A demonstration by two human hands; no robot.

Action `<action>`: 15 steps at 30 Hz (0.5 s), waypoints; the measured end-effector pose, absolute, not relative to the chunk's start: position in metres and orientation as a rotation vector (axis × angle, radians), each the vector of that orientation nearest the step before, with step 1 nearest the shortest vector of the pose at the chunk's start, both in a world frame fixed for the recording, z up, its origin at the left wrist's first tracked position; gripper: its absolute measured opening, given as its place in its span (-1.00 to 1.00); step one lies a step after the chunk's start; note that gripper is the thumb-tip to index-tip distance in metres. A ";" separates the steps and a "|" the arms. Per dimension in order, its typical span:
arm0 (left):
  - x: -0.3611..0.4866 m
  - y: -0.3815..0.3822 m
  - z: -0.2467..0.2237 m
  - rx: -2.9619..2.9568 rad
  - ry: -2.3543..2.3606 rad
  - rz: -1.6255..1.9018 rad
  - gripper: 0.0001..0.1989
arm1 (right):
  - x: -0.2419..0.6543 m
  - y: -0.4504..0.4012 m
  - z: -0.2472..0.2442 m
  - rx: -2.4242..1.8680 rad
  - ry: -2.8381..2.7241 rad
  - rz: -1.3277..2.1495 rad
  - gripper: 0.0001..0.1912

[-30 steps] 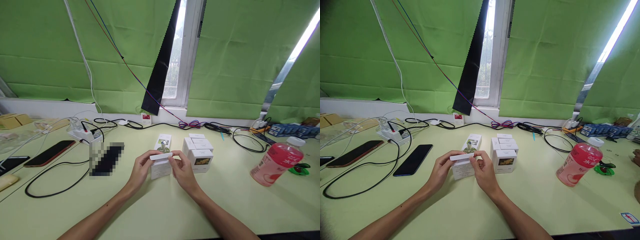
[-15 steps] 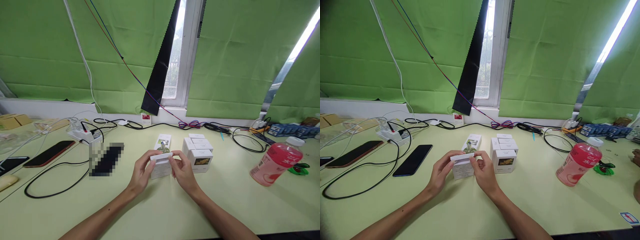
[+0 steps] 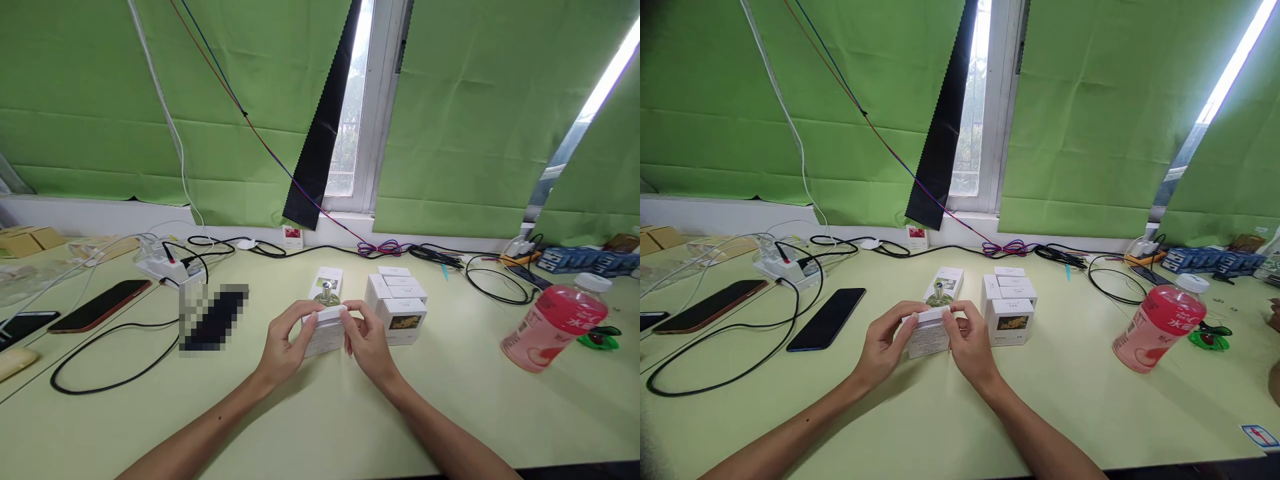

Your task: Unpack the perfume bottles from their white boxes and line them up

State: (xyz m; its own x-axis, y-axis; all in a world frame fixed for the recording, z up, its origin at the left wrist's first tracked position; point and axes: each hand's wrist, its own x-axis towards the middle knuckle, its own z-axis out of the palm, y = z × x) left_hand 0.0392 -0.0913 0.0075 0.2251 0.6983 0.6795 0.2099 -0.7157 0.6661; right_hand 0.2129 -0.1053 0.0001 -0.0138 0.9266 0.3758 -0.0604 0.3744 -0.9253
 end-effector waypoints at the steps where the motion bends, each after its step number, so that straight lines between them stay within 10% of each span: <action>1: 0.039 -0.092 0.008 2.077 0.837 1.499 -0.79 | 0.213 -0.105 0.000 -0.870 -1.339 0.968 -0.65; 15: 0.040 -0.094 0.015 2.217 0.898 1.548 -0.83 | 0.215 -0.105 0.000 -0.789 -1.252 0.985 -0.72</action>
State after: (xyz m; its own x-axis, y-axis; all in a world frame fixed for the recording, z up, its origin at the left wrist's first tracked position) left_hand 0.0395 -0.0942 0.0145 0.2277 0.6366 0.7368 0.3233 -0.7632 0.5595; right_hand 0.2146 -0.1052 -0.0003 0.0321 0.9191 0.3926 -0.1654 0.3923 -0.9048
